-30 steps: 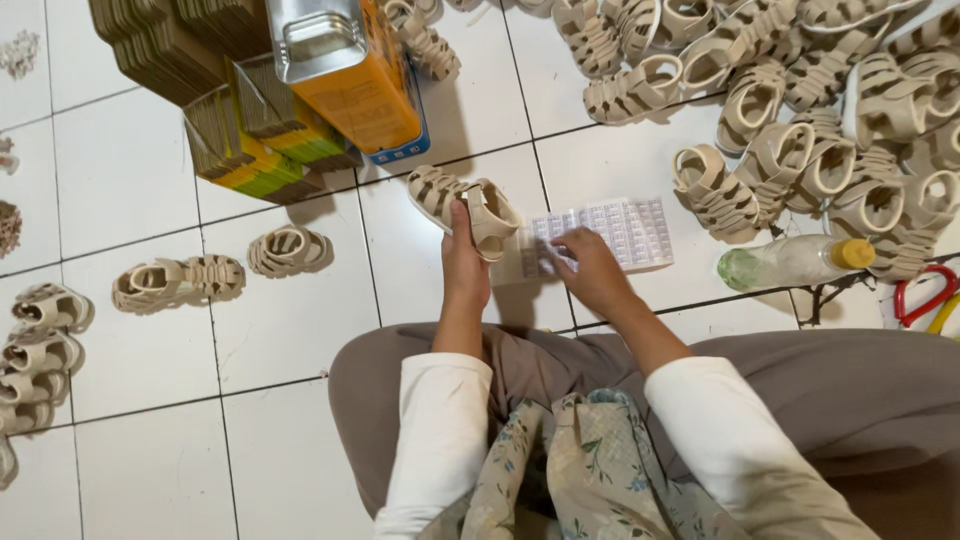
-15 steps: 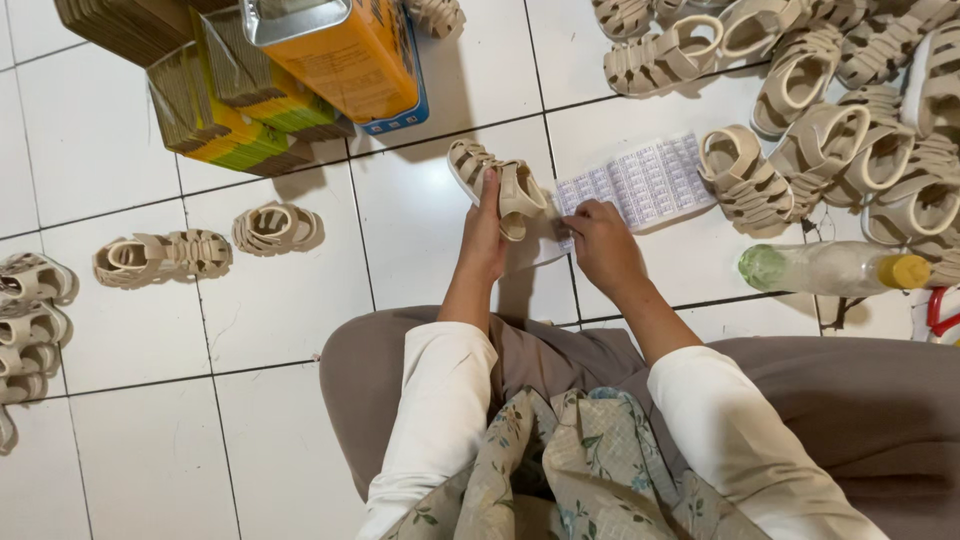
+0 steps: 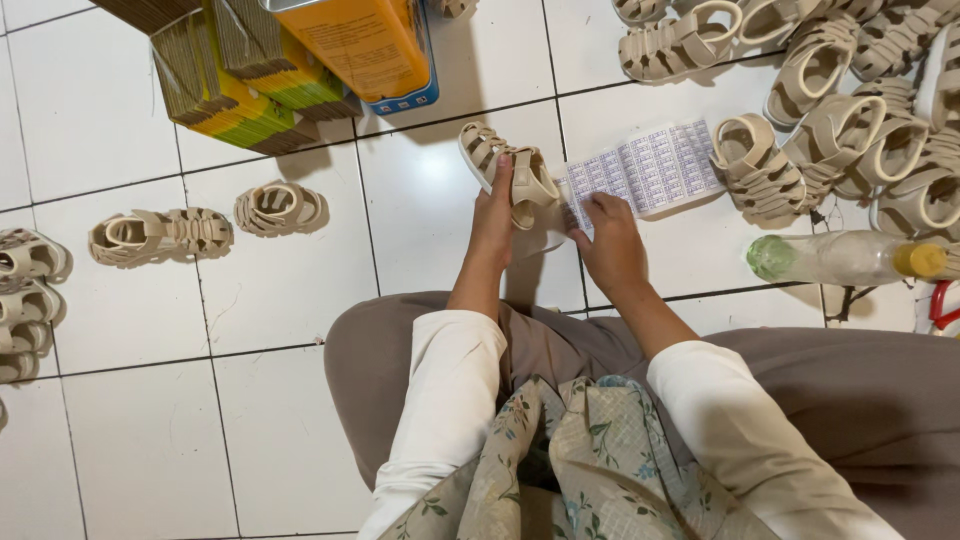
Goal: The person sits on the floor and applies adhesive labels to the inner soles of beige sandals. They peel a label from a sheet, place it on a sandal, press it down, and set the sandal aside. The process is repeated for multiple sandals.
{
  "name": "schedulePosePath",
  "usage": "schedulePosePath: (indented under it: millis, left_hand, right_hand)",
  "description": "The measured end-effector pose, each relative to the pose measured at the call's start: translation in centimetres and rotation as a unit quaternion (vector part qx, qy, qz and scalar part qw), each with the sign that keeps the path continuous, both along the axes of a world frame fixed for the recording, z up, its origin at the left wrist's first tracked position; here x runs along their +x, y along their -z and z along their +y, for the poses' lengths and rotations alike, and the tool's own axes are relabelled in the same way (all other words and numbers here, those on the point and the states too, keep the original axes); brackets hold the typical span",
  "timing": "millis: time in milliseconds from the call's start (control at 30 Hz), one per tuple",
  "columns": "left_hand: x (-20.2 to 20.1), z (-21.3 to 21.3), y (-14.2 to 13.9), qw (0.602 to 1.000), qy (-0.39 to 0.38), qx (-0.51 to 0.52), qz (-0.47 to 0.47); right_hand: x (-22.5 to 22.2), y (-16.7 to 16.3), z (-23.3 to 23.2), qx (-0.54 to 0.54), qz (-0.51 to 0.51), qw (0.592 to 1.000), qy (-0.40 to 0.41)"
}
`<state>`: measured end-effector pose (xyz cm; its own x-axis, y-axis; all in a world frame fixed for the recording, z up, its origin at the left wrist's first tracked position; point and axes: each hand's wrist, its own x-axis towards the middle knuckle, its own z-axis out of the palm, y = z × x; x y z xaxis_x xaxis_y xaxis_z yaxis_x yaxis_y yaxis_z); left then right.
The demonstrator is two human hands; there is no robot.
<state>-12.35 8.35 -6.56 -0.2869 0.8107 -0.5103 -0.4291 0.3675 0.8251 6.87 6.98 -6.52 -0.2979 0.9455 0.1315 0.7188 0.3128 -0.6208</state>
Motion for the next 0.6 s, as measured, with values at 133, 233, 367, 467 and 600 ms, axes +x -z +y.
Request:
schedulePosePath:
  millis: [133, 233, 367, 467, 600]
  left_hand:
    - [0.0, 0.1, 0.2, 1.0, 0.001, -0.006, -0.008]
    - [0.1, 0.2, 0.1, 1.0, 0.001, 0.007, -0.012]
    - [0.2, 0.1, -0.2, 1.0, 0.003, -0.01, -0.008]
    - [0.3, -0.1, -0.3, 1.0, 0.014, -0.007, 0.001]
    - [0.3, -0.1, -0.4, 1.0, 0.011, -0.012, 0.002]
  right_hand:
    - [-0.5, 0.7, -0.6, 0.009, 0.003, 0.999, 0.032]
    - [-0.7, 0.7, -1.0, -0.008, 0.026, 0.998, 0.055]
    - [-0.9, 0.6, -1.1, -0.018, 0.04, 0.996, 0.077]
    - [-1.0, 0.4, -1.2, -0.028, 0.045, 0.995, 0.088]
    - [-1.2, 0.1, -1.3, -0.036, 0.05, 0.993, 0.101]
